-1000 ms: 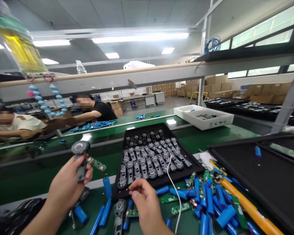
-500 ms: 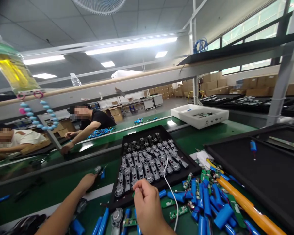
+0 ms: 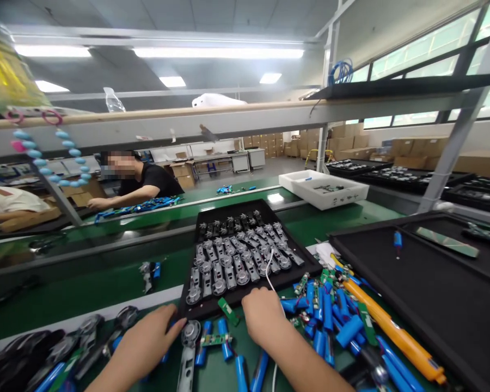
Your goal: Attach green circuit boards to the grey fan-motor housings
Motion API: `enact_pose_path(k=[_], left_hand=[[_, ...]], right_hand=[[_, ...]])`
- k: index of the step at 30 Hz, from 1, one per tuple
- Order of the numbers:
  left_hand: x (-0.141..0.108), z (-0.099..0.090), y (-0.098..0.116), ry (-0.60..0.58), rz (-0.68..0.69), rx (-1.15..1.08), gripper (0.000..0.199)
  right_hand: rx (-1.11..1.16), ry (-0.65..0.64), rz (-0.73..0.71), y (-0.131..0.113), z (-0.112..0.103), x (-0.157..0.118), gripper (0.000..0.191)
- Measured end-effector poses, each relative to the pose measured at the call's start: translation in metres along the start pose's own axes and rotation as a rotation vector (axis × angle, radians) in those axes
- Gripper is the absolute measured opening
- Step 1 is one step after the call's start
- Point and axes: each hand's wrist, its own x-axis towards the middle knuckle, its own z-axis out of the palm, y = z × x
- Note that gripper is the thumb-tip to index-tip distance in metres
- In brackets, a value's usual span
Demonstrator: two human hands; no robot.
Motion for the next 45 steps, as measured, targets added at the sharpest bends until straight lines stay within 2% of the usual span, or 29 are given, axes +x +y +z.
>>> enact_pose_path(k=[2,5,8,10,14,17,20,22,24,27,30,32,36,38,41,43,45], left_hand=[[-0.003,0.005,-0.005,-0.036,-0.001,-0.01,0.035],[-0.003,0.005,-0.016,-0.081,0.006,-0.04,0.036],[-0.005,0.003,-0.023,-0.084,-0.016,-0.047,0.046],[-0.009,0.002,-0.024,-0.083,-0.024,-0.047,0.052],[-0.017,0.007,-0.019,-0.115,0.019,-0.051,0.049],[-0.019,0.008,-0.017,-0.123,0.046,-0.053,0.051],[-0.021,0.003,-0.015,-0.081,0.053,-0.065,0.042],[-0.024,-0.001,-0.011,0.002,0.059,-0.07,0.038],[-0.029,-0.001,-0.004,0.072,0.145,-0.203,0.038],[-0.035,0.011,0.011,0.04,0.323,-0.56,0.035],[-0.034,0.028,0.018,0.04,0.332,-0.781,0.022],[-0.031,0.036,0.018,0.034,0.3,-0.936,0.032],[-0.028,0.042,0.015,-0.189,0.331,-1.138,0.058],[-0.03,0.044,0.019,-0.24,0.329,-1.157,0.065],[-0.038,0.044,0.029,-0.156,0.254,-1.193,0.062],[-0.041,0.038,0.032,-0.092,0.236,-1.236,0.06],[-0.041,0.025,0.027,0.031,0.168,-1.37,0.057]], right_hand=[[-0.011,0.008,-0.017,-0.003,0.005,0.001,0.006],[0.084,0.093,-0.072,-0.003,0.002,-0.001,0.01],[0.313,0.205,-0.116,-0.002,-0.004,-0.004,0.014],[0.52,0.235,-0.123,-0.005,-0.005,-0.003,0.014],[0.946,0.146,-0.127,-0.02,0.004,0.008,0.009],[1.175,0.066,-0.164,-0.034,0.015,0.017,0.007],[1.323,0.017,-0.205,-0.045,0.027,0.021,0.029],[1.394,0.008,-0.228,-0.05,0.035,0.021,0.041],[1.442,-0.003,-0.253,-0.053,0.042,0.018,0.049],[1.468,-0.041,-0.304,-0.054,0.046,0.01,0.056],[1.482,-0.084,-0.343,-0.053,0.044,0.002,0.059],[1.472,-0.091,-0.353,-0.05,0.042,-0.001,0.059],[1.314,0.018,-0.372,-0.043,0.042,-0.006,0.05],[1.219,0.044,-0.371,-0.042,0.042,-0.008,0.044],[1.218,0.026,-0.351,-0.046,0.041,-0.013,0.044],[1.325,0.014,-0.337,-0.052,0.044,-0.015,0.049],[1.472,0.012,-0.311,-0.058,0.049,-0.016,0.053]])
